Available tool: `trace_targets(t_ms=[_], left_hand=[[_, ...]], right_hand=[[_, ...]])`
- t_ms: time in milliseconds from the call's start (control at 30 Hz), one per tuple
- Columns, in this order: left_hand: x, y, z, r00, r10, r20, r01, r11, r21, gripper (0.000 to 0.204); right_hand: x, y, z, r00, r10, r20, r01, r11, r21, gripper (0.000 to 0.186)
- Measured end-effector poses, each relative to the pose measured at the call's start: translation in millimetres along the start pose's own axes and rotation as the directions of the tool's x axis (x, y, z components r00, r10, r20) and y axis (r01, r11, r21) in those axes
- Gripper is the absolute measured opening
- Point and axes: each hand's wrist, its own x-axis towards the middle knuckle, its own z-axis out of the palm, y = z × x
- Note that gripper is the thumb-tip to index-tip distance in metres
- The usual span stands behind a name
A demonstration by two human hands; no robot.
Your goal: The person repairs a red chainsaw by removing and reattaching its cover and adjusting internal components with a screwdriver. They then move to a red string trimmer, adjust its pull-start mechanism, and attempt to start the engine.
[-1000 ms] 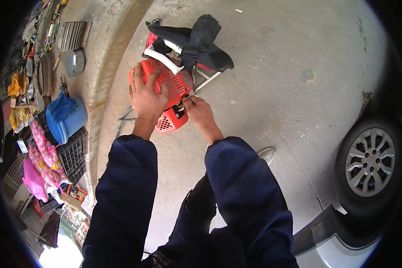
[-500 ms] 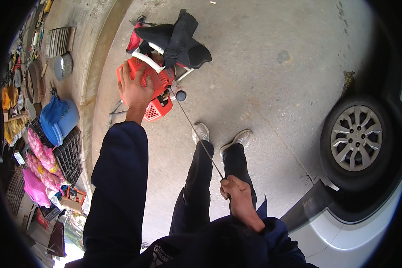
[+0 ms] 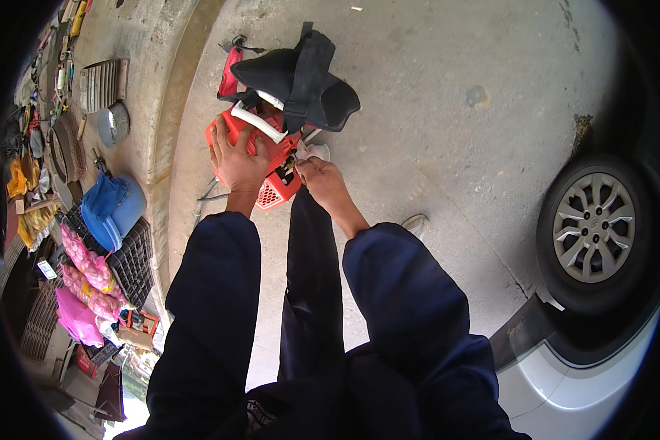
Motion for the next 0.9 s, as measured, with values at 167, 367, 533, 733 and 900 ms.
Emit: trace_targets(t_ms=[167,367,533,733,900], left_hand=[[2,3,-7,1.0,0.007,0.014,-0.007,1.0,0.007,0.037],[-1,8,-10,0.995,-0.086,0.046,0.088,0.995,-0.044,0.038],[2,9,-13,0.983,-0.144,0.115,0.153,0.986,-0.068,0.036],[3,7,0,0.988,-0.149,0.042,0.15,0.989,-0.011,0.036],[-4,10,4,0.989,-0.146,0.004,0.146,0.987,-0.062,0.037]], right_hand=[[63,0,30,0.997,0.042,-0.069,-0.055,0.981,-0.184,0.037],[-22,-6,25,0.988,0.028,-0.151,-0.047,0.992,-0.119,0.036],[-138,-4,7,0.984,0.13,-0.119,-0.096,0.961,0.258,0.039],[-499,-59,-74,0.868,0.196,-0.456,-0.364,0.876,-0.317,0.027],[-711,-142,-129,0.732,0.215,-0.647,-0.497,0.817,-0.291,0.025]])
